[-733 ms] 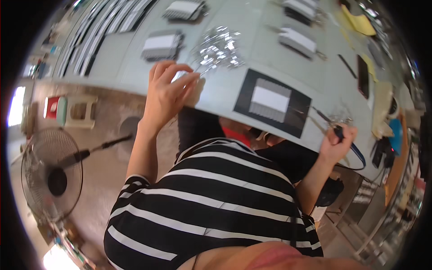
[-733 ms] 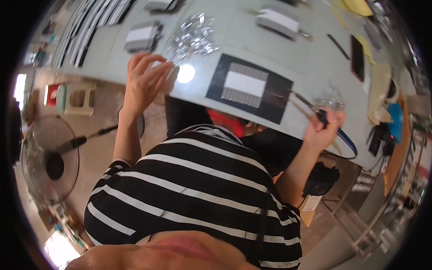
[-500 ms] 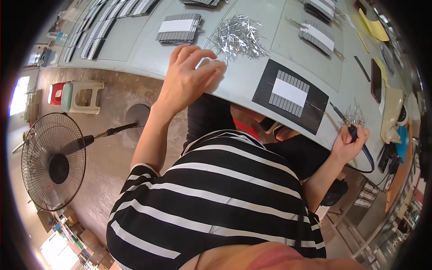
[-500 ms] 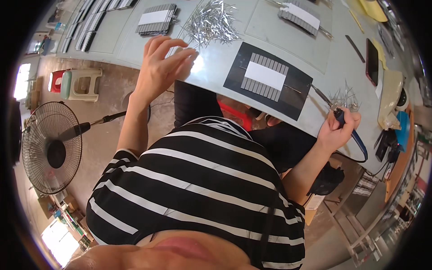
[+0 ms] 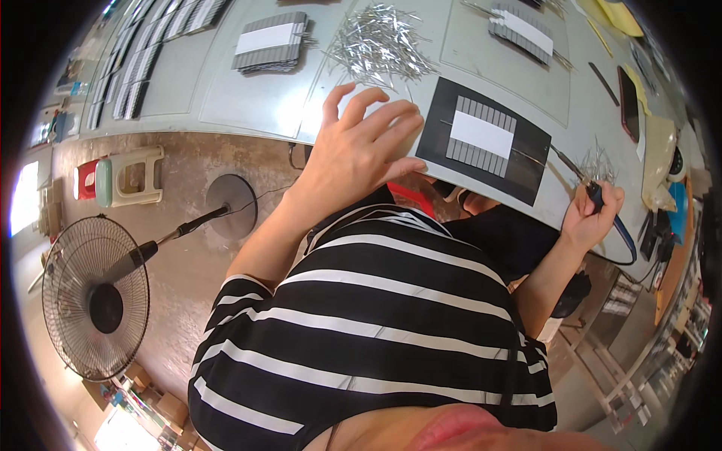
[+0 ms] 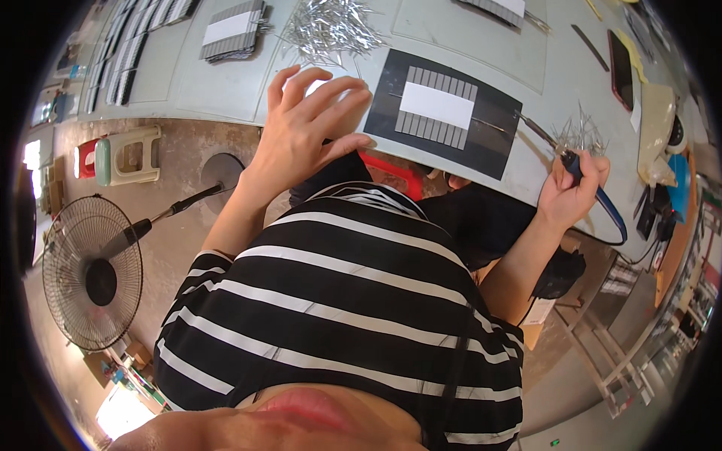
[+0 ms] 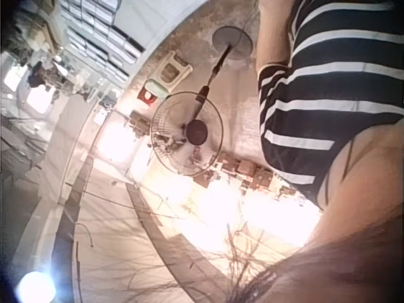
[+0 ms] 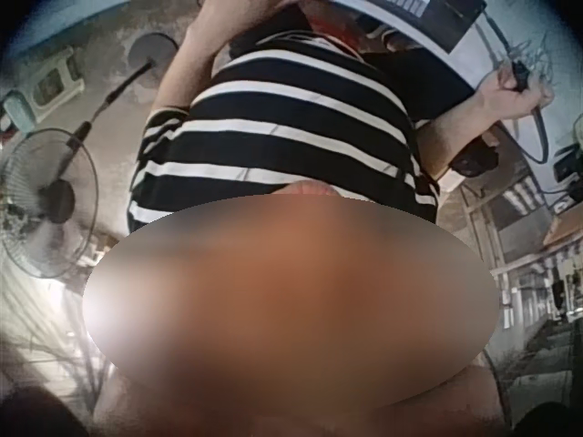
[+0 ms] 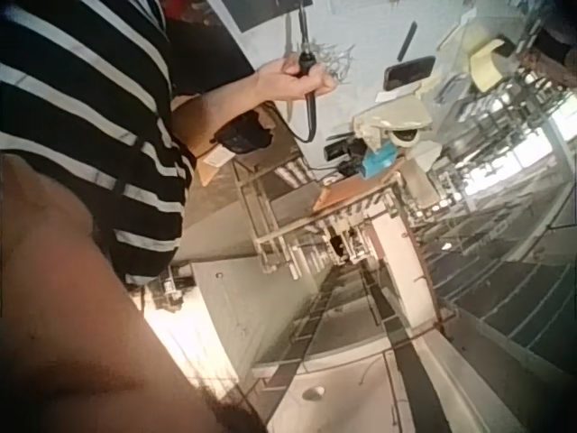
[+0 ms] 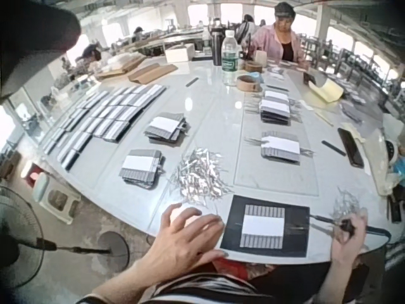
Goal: Soldering thin wires onto metal contact strips using a soldering iron and a jig.
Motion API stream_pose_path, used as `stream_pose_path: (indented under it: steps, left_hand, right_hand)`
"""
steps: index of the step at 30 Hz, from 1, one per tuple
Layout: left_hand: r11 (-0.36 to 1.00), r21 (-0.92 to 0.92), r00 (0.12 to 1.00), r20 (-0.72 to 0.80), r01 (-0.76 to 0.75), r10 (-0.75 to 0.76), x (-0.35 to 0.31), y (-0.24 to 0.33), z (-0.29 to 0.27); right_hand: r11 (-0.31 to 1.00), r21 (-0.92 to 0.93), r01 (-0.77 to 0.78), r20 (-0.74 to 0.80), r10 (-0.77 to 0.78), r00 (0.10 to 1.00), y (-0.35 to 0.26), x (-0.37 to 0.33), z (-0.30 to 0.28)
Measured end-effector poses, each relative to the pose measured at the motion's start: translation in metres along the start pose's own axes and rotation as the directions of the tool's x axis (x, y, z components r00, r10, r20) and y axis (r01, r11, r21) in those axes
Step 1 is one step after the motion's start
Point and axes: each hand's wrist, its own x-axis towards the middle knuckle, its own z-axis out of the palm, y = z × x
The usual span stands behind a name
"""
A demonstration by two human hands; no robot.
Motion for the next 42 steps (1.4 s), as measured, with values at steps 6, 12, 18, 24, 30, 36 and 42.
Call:
stream_pose_path:
  steps: [6,12,18,24,30,36,42]
  left_hand:
    - [1.0,0.01,0.999,-0.047,0.002,-0.001,-0.003,-0.017,-0.003]
    - [0.999,0.029,0.999,-0.004,-0.042,0.042,-0.015,-0.018,-0.01]
    - [0.999,0.045,0.992,-0.125,-0.009,0.015,-0.012,-0.032,-0.008]
    - [0.997,0.021,0.989,-0.124,-0.079,0.081,0.029,-0.042,0.006]
    - [0.988,0.107,0.985,-0.117,-0.113,0.126,0.014,-0.058,-0.007]
    - [0.997,0.072,0.986,-0.168,-0.009,0.021,0.014,-0.062,0.008]
    - [0.996,0.079,0.966,-0.251,-0.042,0.061,0.019,-0.055,0.005]
  right_hand:
    - [1.0,-0.007,-0.009,-0.008,0.009,1.0,-0.002,-0.004,0.001]
    - [1.0,-0.006,-0.02,-0.008,0.02,1.0,-0.006,-0.011,0.001]
    - [1.0,-0.016,-0.015,-0.02,0.015,1.0,-0.005,-0.011,0.0]
    - [1.0,-0.015,-0.002,0.005,0.002,1.0,0.002,0.005,0.004]
    - [0.998,0.057,-0.013,-0.099,0.019,0.995,0.012,-0.002,-0.018]
    - [0.998,-0.042,0.039,-0.132,-0.045,0.99,0.014,-0.025,-0.016]
    - [0.998,0.051,0.02,-0.319,-0.003,0.948,0.012,-0.02,-0.008]
